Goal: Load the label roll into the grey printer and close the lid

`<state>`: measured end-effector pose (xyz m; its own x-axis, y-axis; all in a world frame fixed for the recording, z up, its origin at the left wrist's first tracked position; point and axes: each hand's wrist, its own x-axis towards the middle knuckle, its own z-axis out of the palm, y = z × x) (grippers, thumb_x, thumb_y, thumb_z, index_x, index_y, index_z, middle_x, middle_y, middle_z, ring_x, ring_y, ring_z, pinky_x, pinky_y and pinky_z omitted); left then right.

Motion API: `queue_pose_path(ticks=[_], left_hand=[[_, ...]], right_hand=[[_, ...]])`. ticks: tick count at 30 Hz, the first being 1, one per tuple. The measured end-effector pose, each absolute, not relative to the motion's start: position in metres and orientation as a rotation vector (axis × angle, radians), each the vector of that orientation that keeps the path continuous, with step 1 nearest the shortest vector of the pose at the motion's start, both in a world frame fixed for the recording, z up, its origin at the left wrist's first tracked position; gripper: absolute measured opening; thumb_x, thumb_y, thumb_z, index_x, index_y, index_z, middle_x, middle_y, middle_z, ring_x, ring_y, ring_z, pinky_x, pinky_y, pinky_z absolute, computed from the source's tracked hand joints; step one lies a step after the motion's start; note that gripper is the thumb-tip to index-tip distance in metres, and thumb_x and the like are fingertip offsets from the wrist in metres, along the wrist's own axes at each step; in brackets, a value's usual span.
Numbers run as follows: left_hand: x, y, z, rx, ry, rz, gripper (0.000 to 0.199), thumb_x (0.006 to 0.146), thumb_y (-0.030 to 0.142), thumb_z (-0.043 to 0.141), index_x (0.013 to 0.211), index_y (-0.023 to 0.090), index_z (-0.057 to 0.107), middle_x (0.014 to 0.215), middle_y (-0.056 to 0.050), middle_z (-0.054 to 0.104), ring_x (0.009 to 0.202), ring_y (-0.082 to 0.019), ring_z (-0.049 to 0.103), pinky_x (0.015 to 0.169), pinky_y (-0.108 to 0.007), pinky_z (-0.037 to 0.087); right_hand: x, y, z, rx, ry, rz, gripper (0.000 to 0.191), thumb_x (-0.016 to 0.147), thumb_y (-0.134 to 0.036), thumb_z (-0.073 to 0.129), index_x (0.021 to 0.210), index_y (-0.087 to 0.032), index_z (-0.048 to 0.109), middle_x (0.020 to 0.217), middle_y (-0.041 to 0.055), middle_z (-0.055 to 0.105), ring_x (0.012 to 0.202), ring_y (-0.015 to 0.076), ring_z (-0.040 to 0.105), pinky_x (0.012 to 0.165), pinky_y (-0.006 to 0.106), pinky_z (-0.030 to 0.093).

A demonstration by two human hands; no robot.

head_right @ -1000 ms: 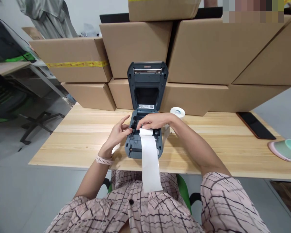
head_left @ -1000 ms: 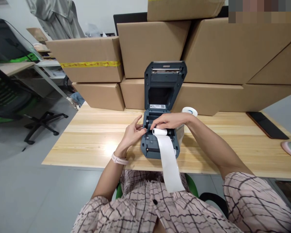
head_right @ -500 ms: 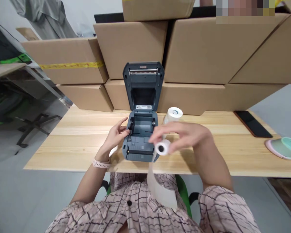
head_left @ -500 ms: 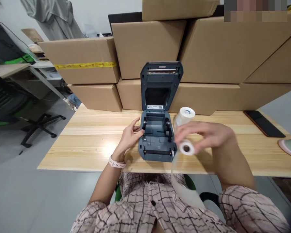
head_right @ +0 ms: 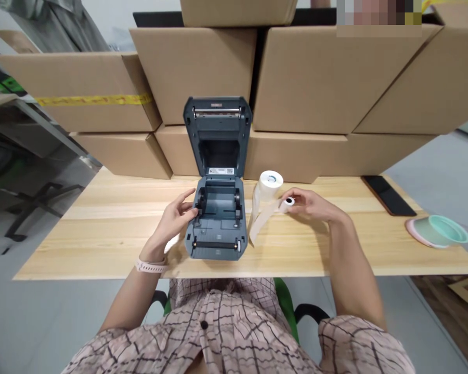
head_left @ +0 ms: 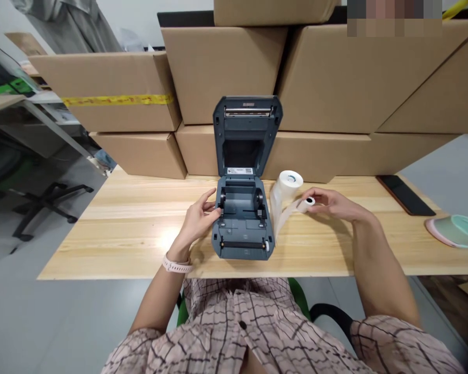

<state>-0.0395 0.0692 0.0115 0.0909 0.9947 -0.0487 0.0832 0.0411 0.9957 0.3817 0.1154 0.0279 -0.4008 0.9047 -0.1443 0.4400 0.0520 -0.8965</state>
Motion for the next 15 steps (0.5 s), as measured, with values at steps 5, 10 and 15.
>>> queue_pose_path(ticks=[5, 10, 15], left_hand=[[-0.039, 0.068, 0.013, 1.275, 1.205, 1.076, 0.082, 0.079, 0.031, 0.077, 0.155, 0.015, 0.048, 0.113, -0.016, 0.080, 0.089, -0.019, 0.075, 0.081, -0.032, 0.058], [-0.039, 0.068, 0.012, 1.296, 1.205, 1.073, 0.081, 0.081, 0.031, 0.077, 0.155, 0.015, 0.048, 0.113, -0.016, 0.080, 0.091, -0.021, 0.076, 0.083, -0.033, 0.059], [-0.041, 0.070, 0.009, 1.306, 1.211, 1.059, 0.081, 0.081, 0.031, 0.076, 0.156, 0.017, 0.047, 0.116, -0.016, 0.079, 0.096, -0.022, 0.076, 0.085, -0.033, 0.059]], right_hand=[[0.384, 0.122, 0.019, -1.230, -1.831, 1.320, 0.047, 0.072, -0.046, 0.090, 0.107, -0.024, 0.069, 0.128, 0.0124, 0.070, 0.114, 0.0273, 0.068, 0.098, 0.045, 0.055], [0.397, 0.124, 0.029, -1.308, -1.739, 1.246, 0.061, 0.076, -0.046, 0.087, 0.128, -0.029, 0.060, 0.148, 0.0141, 0.061, 0.139, 0.0295, 0.058, 0.119, 0.051, 0.045], [0.368, 0.161, 0.031, -1.387, -1.823, 1.158, 0.085, 0.063, -0.047, 0.093, 0.138, -0.029, 0.056, 0.151, 0.0110, 0.059, 0.141, 0.0343, 0.055, 0.119, 0.054, 0.046]])
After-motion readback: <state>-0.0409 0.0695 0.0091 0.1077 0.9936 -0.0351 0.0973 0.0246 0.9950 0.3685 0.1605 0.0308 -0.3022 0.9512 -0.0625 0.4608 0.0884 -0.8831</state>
